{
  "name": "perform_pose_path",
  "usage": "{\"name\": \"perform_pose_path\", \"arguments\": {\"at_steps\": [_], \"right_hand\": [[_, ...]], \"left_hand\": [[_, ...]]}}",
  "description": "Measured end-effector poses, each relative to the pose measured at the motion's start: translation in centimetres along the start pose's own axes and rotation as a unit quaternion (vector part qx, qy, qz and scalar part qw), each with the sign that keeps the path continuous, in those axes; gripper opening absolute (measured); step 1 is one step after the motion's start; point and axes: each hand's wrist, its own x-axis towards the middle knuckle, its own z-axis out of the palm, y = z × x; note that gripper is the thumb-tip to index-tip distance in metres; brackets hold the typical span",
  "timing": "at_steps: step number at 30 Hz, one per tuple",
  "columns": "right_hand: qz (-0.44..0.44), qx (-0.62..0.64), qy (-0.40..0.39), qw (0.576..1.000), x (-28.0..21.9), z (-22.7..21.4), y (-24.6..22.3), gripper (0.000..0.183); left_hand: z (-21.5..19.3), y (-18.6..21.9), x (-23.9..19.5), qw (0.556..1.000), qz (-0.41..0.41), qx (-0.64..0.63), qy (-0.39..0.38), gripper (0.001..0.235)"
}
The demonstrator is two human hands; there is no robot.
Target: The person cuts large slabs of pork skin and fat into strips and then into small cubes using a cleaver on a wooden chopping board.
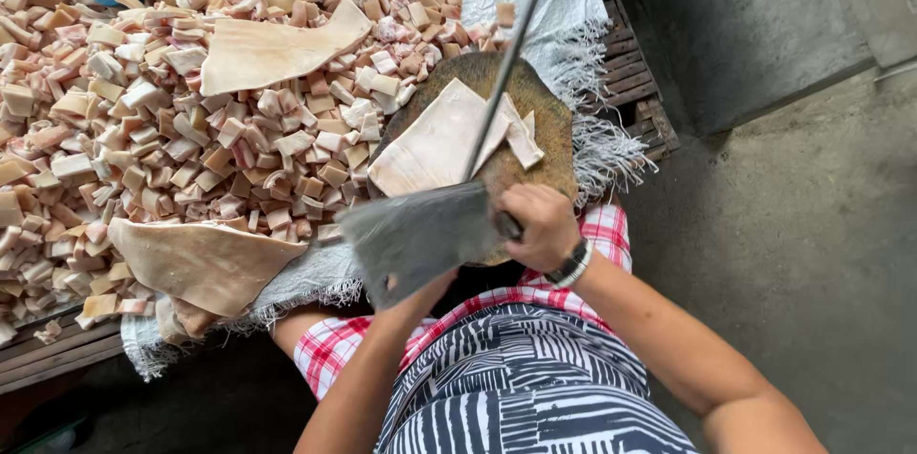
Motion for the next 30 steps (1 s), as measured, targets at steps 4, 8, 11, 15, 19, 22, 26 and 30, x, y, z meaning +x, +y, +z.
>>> {"name": "perform_pose_path", "arguments": {"at_steps": [4,8,11,15,19,22,26,30], "right_hand": [[0.158,0.042,-0.009,0.986,1.7,-0.2,1.4,0.017],[0.173,0.146,-0.025,0.974,1.3,0.1,1.1,0.015],[0.063,0.122,0.001,0.990,0.4,0.6,0.4,0.020],[0.410,0.116,-0.074,0.902,1.1,0.7,0.8,0.010],[0.068,0.177,-0.013,0.982,-0.2,0.9,-0.3,0.019],[0.170,0.102,-0.013,0.980,0.5,1.1,0.8,0.017],[0.249,0.227,-0.037,0.941,-0.4,1.5,1.4,0.015],[0.017,0.012,-0.013,1.000,-0.4,1.8,0.9,0.012]], "left_hand": [[0.6,-0.1,-0.1,0.993,-0.009,-0.108,-0.055,0.018],[0.5,-0.5,0.3,0.993,-0.015,-0.119,-0.018,0.022],[0.4,-1.0,-0.2,0.992,0.001,-0.123,-0.040,0.021],[0.3,-0.4,0.6,0.988,0.001,-0.148,-0.038,0.023],[0.6,-0.6,-0.1,0.989,-0.027,-0.137,-0.046,0.023],[0.4,-0.2,0.4,0.991,-0.017,-0.118,-0.051,0.022],[0.4,-0.6,0.6,0.990,-0.035,-0.131,-0.037,0.025],[0.9,-0.8,0.6,0.996,0.012,-0.076,-0.040,0.025]]}}
